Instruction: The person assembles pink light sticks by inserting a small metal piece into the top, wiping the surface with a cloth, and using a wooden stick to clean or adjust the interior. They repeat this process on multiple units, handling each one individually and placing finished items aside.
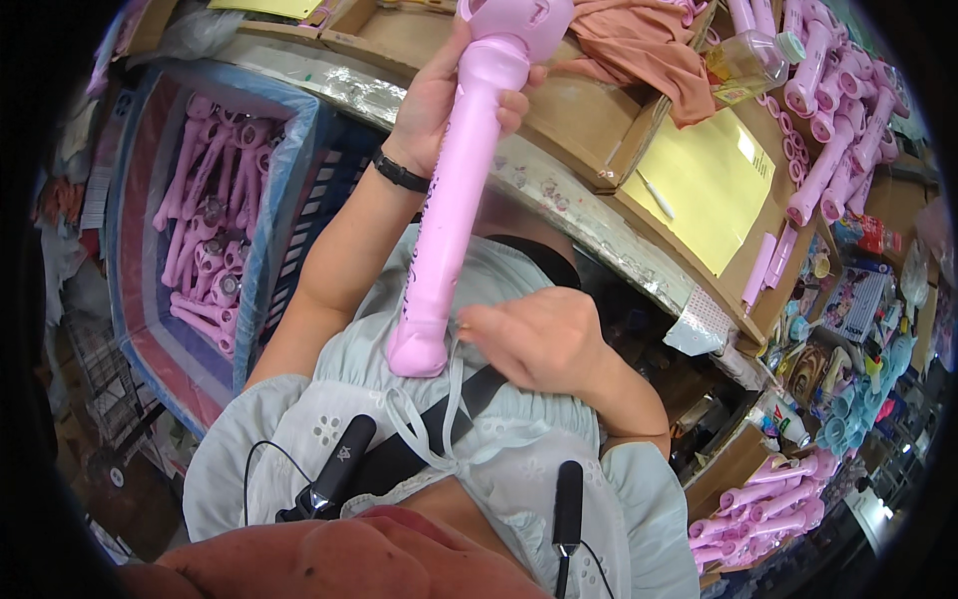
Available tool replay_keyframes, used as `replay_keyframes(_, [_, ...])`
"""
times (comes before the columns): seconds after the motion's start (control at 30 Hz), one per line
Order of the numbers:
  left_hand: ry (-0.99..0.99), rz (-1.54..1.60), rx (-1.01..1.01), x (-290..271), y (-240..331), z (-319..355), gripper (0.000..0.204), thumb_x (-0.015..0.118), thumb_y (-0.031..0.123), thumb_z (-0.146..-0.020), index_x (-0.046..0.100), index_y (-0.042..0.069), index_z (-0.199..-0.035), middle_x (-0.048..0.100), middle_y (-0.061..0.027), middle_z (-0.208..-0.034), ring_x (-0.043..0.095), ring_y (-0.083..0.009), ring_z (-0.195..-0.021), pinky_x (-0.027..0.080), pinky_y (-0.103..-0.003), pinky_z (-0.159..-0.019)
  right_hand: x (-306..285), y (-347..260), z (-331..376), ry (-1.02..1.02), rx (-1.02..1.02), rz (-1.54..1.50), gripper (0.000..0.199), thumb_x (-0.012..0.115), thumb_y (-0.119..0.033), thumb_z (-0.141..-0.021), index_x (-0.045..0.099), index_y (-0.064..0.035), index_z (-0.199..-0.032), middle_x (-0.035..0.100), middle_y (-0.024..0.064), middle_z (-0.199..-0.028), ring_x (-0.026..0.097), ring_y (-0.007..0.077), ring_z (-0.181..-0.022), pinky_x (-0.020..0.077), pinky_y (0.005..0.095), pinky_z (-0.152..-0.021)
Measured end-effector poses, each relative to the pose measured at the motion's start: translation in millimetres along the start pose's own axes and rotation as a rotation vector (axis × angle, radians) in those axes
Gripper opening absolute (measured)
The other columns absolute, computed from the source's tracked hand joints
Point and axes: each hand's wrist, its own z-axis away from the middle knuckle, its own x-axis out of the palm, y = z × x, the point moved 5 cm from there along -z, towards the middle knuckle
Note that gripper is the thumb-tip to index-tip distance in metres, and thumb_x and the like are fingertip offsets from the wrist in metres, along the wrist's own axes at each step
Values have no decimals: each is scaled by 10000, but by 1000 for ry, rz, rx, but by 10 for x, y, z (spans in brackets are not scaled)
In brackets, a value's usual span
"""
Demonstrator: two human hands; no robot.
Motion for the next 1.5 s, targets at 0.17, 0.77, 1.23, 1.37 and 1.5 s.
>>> replay_keyframes(0.17, [35,-9,21,-51,-19,8,652,461,544,-901,401,14,-1276,560,-176,-1018,541,-199,-699,499,-299,-597,-25,28,-18,76,20,62,205,720,-77,-661,652,-88,-854,596,12,-610,525,169,-445,397,260,-420])
replay_keyframes(0.77, [69,-11,32,-28,-56,25,732,458,589,-877,440,-52,-1231,605,-103,-929,582,-191,-682,515,-297,-588,31,12,15,-32,-21,92,185,721,-79,-662,651,-87,-832,577,19,-586,528,170,-454,391,276,-422])
replay_keyframes(1.23, [215,-182,48,-58,-64,18,636,432,587,-889,501,9,-1145,612,-78,-883,589,-155,-629,524,-262,-535,-137,176,-288,115,128,186,139,705,-31,-674,622,-66,-780,562,49,-631,532,194,-489,408,287,-434])
replay_keyframes(1.37, [249,-207,40,-48,-72,27,615,445,582,-885,509,27,-1142,618,-75,-884,602,-157,-625,535,-267,-531,-223,186,-306,269,195,294,143,706,-31,-660,625,-85,-765,554,34,-615,536,195,-490,402,294,-432])
replay_keyframes(1.5, [293,-296,65,-50,-54,27,594,453,573,-885,517,35,-1130,624,-68,-860,611,-147,-609,541,-263,-516,-206,174,-316,174,141,272,141,696,-40,-649,628,-81,-767,586,49,-647,557,202,-506,412,288,-438])
